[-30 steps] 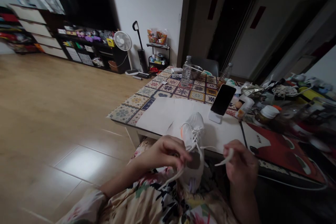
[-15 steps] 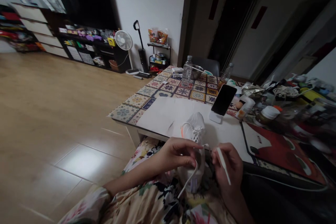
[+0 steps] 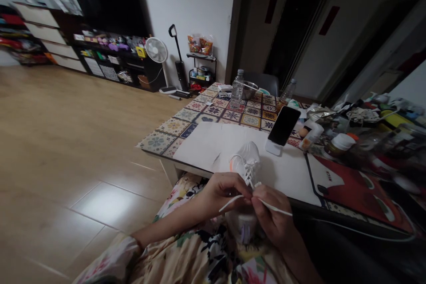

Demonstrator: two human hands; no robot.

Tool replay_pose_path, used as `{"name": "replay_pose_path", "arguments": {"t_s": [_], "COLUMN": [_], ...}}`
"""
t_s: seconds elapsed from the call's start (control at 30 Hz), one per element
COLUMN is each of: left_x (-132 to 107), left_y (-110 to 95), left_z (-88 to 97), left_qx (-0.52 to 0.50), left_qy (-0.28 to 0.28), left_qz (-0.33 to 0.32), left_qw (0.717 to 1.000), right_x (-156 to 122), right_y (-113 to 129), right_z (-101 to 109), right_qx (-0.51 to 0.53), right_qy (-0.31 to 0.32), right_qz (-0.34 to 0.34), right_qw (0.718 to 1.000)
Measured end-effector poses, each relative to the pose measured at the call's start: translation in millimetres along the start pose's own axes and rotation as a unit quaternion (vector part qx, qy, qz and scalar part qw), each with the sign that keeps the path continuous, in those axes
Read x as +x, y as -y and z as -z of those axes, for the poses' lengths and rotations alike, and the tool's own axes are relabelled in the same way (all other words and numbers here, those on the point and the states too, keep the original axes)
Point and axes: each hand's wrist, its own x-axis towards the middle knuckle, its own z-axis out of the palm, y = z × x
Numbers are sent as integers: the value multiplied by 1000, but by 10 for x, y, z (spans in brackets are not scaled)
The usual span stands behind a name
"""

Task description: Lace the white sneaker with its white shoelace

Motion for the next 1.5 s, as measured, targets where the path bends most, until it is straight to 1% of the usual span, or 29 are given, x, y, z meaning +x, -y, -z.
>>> {"name": "replay_pose_path", "arguments": {"t_s": [0.1,0.17,0.2,0.23,0.27,0.37,0.43,0.53,0.63,0.7,0.77,0.87,0.93,1.0,1.03,1.1,1.17,1.2,1.23,1.27,1.3,1.33,1.37,1.4,1.47,1.5], "left_x": [-18,-22,-22,-21,-20,-17,-17,-17,-20,-17,-7,13,22,30,38,68,115,140,163,180,191,196,195,190,172,161], "left_y": [-53,-85,-96,-102,-105,-100,-93,-84,-78,-78,-89,-127,-150,-146,-129,-64,33,86,139,190,236,278,314,344,386,397], "left_z": [-1,-1,-1,0,2,13,19,17,4,-3,-4,2,4,2,2,17,70,115,174,244,322,403,481,552,653,679], "left_qx": [-5,-8,-10,-11,-8,10,20,17,-6,-28,-45,-52,-53,-60,-67,-108,-208,-278,-349,-402,-437,-454,-455,-444,-412,-393], "left_qy": [40,50,51,48,43,16,-2,-18,-9,1,-1,-5,-3,-10,-24,-75,-144,-172,-185,-182,-176,-164,-161,-165,-169,-162], "left_qz": [4,-13,-22,-28,-30,-31,-35,-35,-1,28,58,95,113,132,141,150,137,126,118,121,123,130,128,123,112,112], "left_qw": [999,999,998,998,999,999,999,999,1000,999,997,994,992,989,987,980,958,937,911,889,873,866,867,872,888,898], "right_x": [-59,-81,-83,-78,-67,-21,7,31,37,28,8,-32,-56,-67,-65,-45,-3,21,44,63,74,76,67,48,-6,-33], "right_y": [-30,-47,-50,-49,-44,-15,3,7,-19,-42,-60,-71,-70,-71,-75,-95,-136,-166,-203,-247,-298,-355,-414,-473,-572,-605], "right_z": [-24,-37,-38,-32,-21,29,46,21,-30,-49,-46,-20,-8,-12,-18,-29,-22,-8,14,43,76,112,147,179,229,247], "right_qx": [19,30,35,38,38,20,10,18,21,8,-26,-77,-75,-36,-3,88,199,257,311,356,388,405,409,402,376,363], "right_qy": [-58,-106,-118,-117,-102,-29,-11,-13,-29,-49,-59,-48,-40,-47,-62,-113,-179,-202,-214,-213,-203,-191,-177,-157,-101,-68], "right_qz": [-43,-70,-73,-68,-56,-13,-2,-5,-3,15,46,90,96,71,49,-1,-49,-72,-95,-115,-131,-141,-144,-141,-128,-124], "right_qw": [997,991,990,990,992,999,1000,1000,999,999,997,992,992,996,997,990,962,942,921,903,889,883,884,891,912,921]}}
